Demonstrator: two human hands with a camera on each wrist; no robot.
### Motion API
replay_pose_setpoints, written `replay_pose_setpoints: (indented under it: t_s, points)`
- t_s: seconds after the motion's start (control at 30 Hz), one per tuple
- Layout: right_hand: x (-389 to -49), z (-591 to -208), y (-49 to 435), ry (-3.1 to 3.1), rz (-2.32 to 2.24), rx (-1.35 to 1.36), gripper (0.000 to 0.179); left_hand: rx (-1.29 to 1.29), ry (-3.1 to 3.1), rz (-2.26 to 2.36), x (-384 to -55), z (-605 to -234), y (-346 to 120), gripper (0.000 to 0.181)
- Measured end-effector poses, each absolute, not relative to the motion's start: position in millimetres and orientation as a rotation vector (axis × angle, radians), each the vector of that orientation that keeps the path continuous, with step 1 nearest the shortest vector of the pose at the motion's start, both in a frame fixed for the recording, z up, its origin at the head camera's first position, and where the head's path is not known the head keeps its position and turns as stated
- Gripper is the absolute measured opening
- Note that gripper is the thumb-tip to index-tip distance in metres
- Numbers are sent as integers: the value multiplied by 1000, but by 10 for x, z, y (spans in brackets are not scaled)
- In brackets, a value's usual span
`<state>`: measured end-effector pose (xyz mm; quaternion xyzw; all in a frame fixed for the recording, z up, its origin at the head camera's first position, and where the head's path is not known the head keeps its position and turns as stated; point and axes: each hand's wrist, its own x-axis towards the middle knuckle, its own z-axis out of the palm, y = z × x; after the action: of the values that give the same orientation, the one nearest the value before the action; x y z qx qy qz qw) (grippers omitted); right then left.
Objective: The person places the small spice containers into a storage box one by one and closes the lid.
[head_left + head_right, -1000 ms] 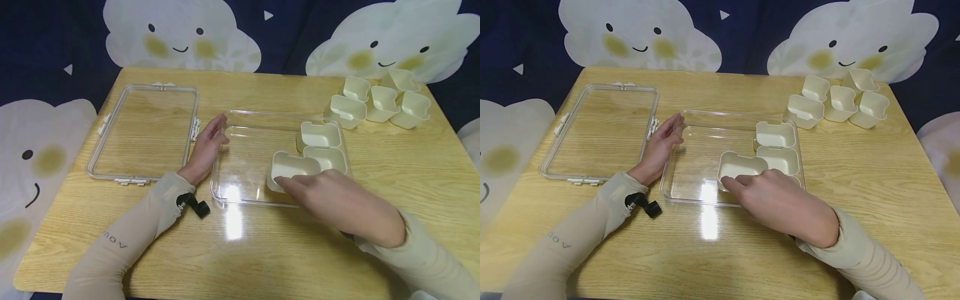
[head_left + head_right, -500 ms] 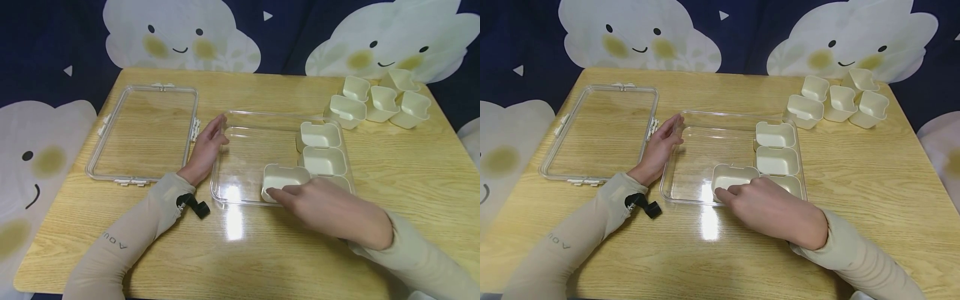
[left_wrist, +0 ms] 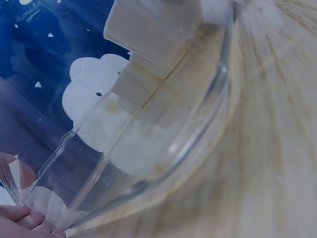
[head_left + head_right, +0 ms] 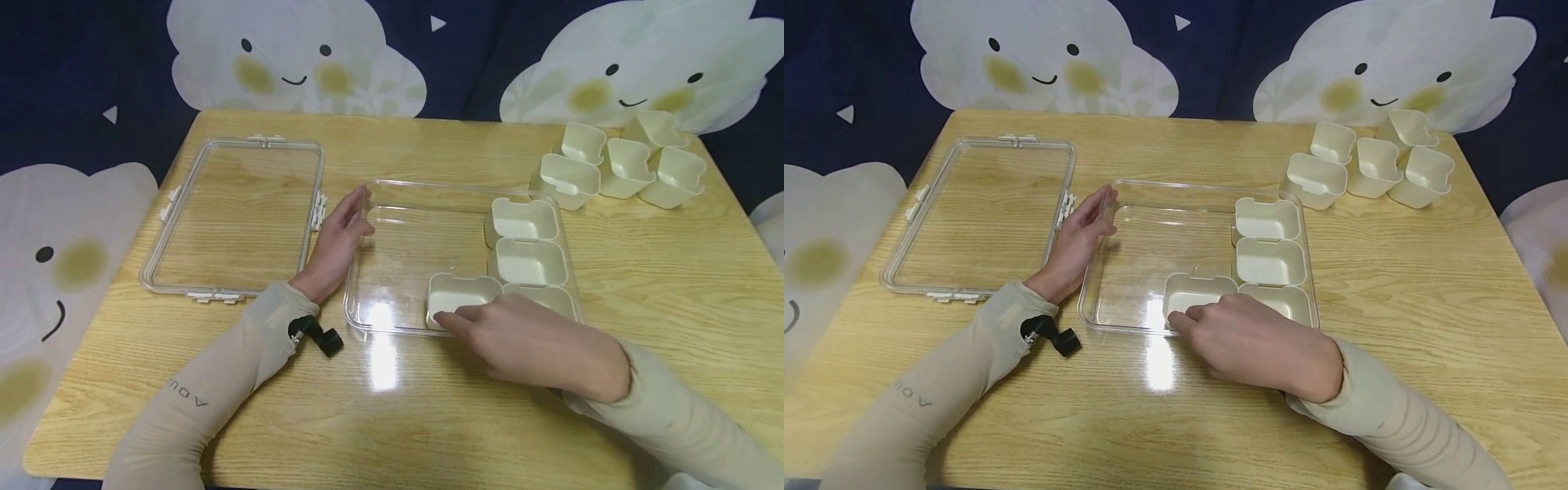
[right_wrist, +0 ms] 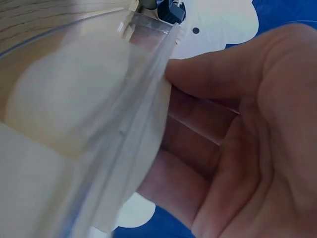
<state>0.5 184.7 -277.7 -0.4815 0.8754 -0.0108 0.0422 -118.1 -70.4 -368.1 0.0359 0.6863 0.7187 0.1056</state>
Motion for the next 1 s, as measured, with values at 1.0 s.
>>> replay_pose_setpoints:
  t_s: [1.0]
  points:
    - [-51,-2851,1835,2624,-209,-1436,22,119,2011,2128,-1177,-3674,-705,77]
